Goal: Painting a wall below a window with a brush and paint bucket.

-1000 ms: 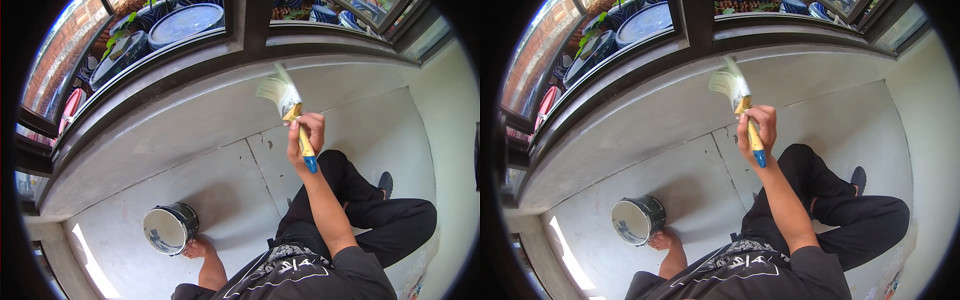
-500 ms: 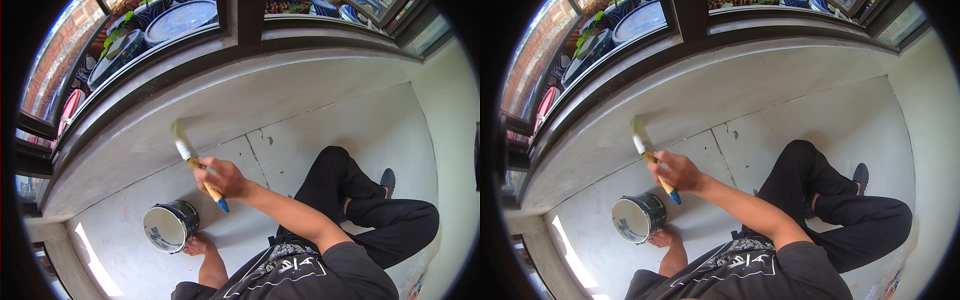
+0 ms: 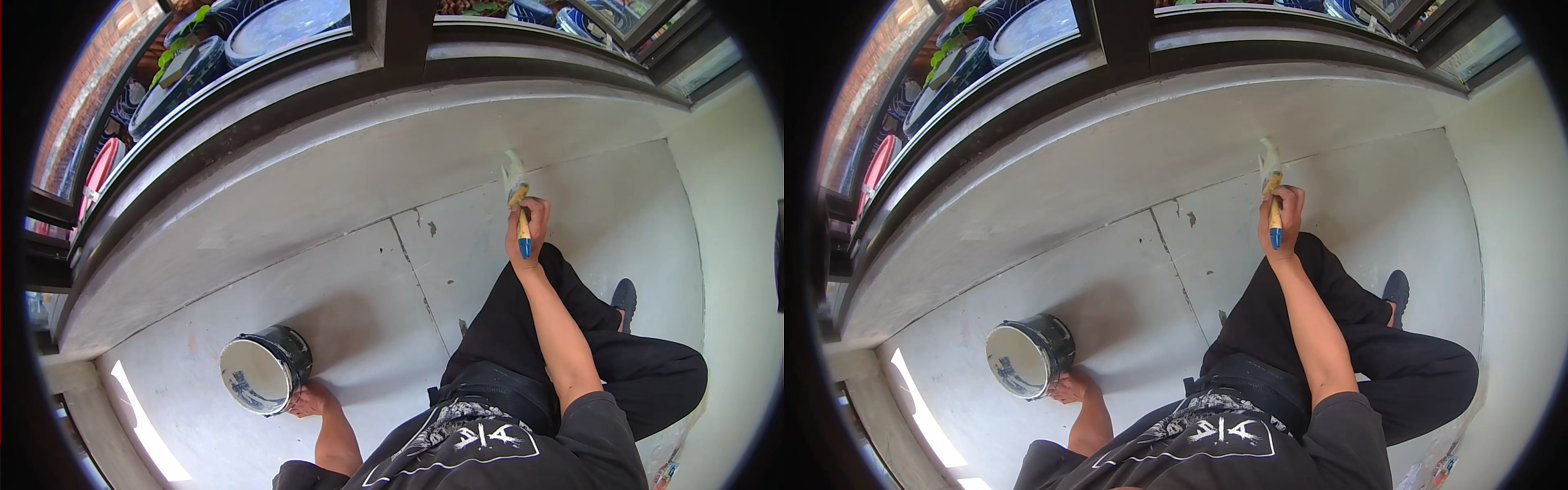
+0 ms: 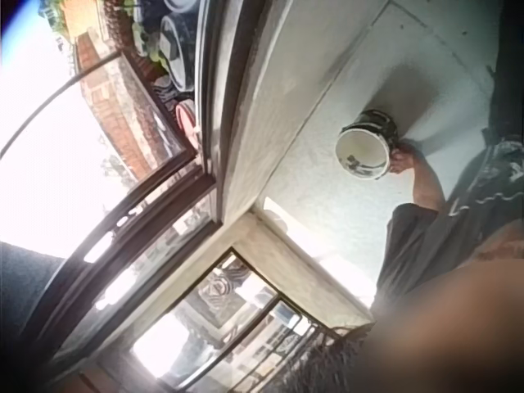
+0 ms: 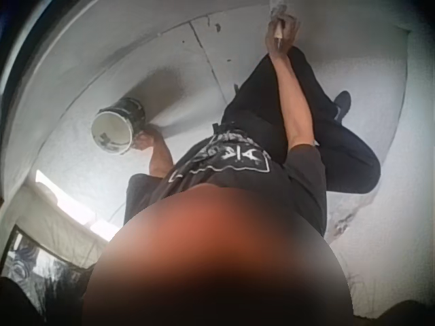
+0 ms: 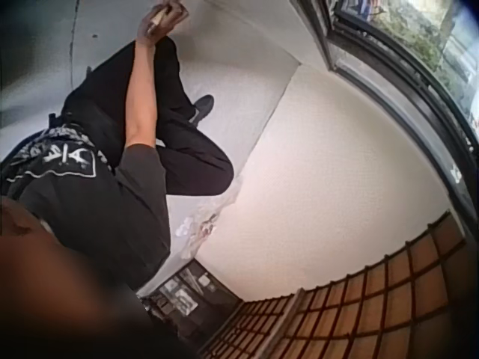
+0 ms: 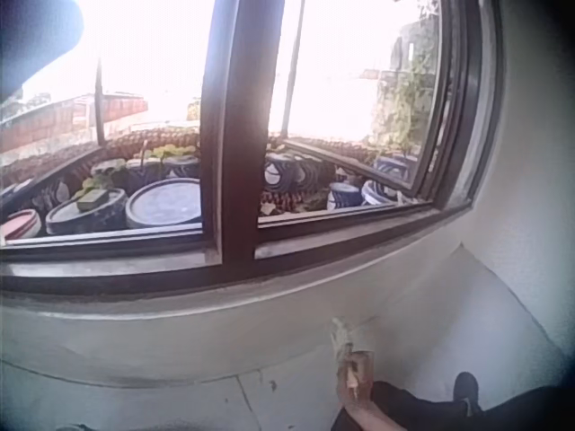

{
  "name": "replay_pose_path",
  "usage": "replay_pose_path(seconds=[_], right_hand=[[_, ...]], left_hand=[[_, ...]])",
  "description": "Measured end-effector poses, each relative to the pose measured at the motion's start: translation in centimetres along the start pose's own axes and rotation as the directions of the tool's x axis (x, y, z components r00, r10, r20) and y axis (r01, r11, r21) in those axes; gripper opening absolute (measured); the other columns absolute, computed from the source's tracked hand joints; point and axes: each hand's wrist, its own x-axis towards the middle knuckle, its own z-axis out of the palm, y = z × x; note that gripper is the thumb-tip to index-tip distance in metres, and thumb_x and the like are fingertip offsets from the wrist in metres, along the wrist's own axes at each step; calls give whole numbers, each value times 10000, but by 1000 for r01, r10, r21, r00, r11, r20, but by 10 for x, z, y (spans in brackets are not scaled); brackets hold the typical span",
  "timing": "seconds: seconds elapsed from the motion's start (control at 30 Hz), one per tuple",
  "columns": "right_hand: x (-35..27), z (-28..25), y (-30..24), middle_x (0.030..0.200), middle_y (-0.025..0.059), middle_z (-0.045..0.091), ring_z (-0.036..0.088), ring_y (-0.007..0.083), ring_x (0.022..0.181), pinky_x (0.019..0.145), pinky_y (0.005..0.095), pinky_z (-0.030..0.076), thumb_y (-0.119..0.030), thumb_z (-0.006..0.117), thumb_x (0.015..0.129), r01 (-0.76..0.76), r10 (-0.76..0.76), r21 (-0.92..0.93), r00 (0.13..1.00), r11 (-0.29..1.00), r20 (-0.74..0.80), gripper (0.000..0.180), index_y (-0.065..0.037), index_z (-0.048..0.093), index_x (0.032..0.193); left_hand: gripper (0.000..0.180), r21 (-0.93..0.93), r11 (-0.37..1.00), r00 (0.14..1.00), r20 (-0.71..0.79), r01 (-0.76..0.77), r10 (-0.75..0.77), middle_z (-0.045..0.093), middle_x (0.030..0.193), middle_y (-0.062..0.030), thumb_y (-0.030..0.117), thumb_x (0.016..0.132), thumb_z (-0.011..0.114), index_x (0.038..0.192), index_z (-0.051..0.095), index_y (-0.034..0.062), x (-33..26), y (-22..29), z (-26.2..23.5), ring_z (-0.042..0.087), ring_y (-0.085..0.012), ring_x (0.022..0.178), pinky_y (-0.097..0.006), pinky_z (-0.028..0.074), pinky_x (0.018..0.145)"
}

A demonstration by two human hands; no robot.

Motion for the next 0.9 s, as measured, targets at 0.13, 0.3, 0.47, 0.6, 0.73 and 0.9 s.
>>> replay_pose_path(seconds=[0.13, 0.3, 0.47, 0.6, 0.73, 0.9], right_hand=[[-5, 28, -4, 1078, 162, 504, 577, 316, 893, 803, 391, 526, 25, 630, 890, 4, -1, 59, 999, 998, -38, 251, -39, 525, 1109], [-83, 120, -121, 1115, 140, 516, 666, 277, 859, 644, 374, 574, 11, 747, 765, 95, -264, 469, 914, 878, 308, 335, -89, 578, 1036], [-84, 141, -170, 1163, 113, 533, 664, 263, 843, 655, 352, 603, -40, 749, 774, 255, -625, 682, 687, 686, 371, 336, -122, 585, 1056], [-53, 115, -98, 1172, 97, 522, 655, 213, 788, 688, 323, 561, 47, 742, 783, 170, -383, 523, 862, 835, 333, 366, -109, 597, 1081], [-23, 34, -15, 1162, 150, 524, 599, 303, 985, 835, 368, 523, 12, 687, 861, 217, -248, 188, 956, 958, 157, 266, -66, 575, 1089], [10, -4, 33, 1121, 142, 472, 559, 272, 970, 806, 392, 509, 24, 598, 932, -54, 59, 29, 984, 998, -170, 188, -18, 513, 1093]], left_hand=[[478, -57, 997, 983, -179, -53, 42, 584, 1263, -177, 395, 997, 420, 1276, 544, 27, 3, -4, 13, 507, -353, 1228, -471, 396, 982], [536, -7, 999, 995, 92, 39, -38, 531, 1368, -185, 416, 1001, 392, 1363, 508, 38, 0, 8, -6, 467, -345, 1299, -491, 375, 1022], [600, 12, 999, 990, 139, 32, -33, 491, 1449, -203, 441, 1005, 367, 1446, 471, 47, -3, 6, -6, 442, -352, 1352, -513, 350, 1061], [617, 39, 998, 976, 211, 54, -61, 489, 1460, -195, 467, 1008, 369, 1448, 477, 47, -1, 4, -12, 435, -355, 1358, -521, 334, 1078], [632, -29, 998, 984, 171, 54, -48, 475, 1489, -181, 497, 1011, 388, 1443, 478, 44, 0, -5, 7, 400, -364, 1395, -524, 312, 1103], [631, -67, 997, 984, 179, 34, -22, 476, 1481, -206, 418, 972, 552, 1433, 441, 2, 2, 4, -7, 387, -372, 1395, -502, 327, 1098]])
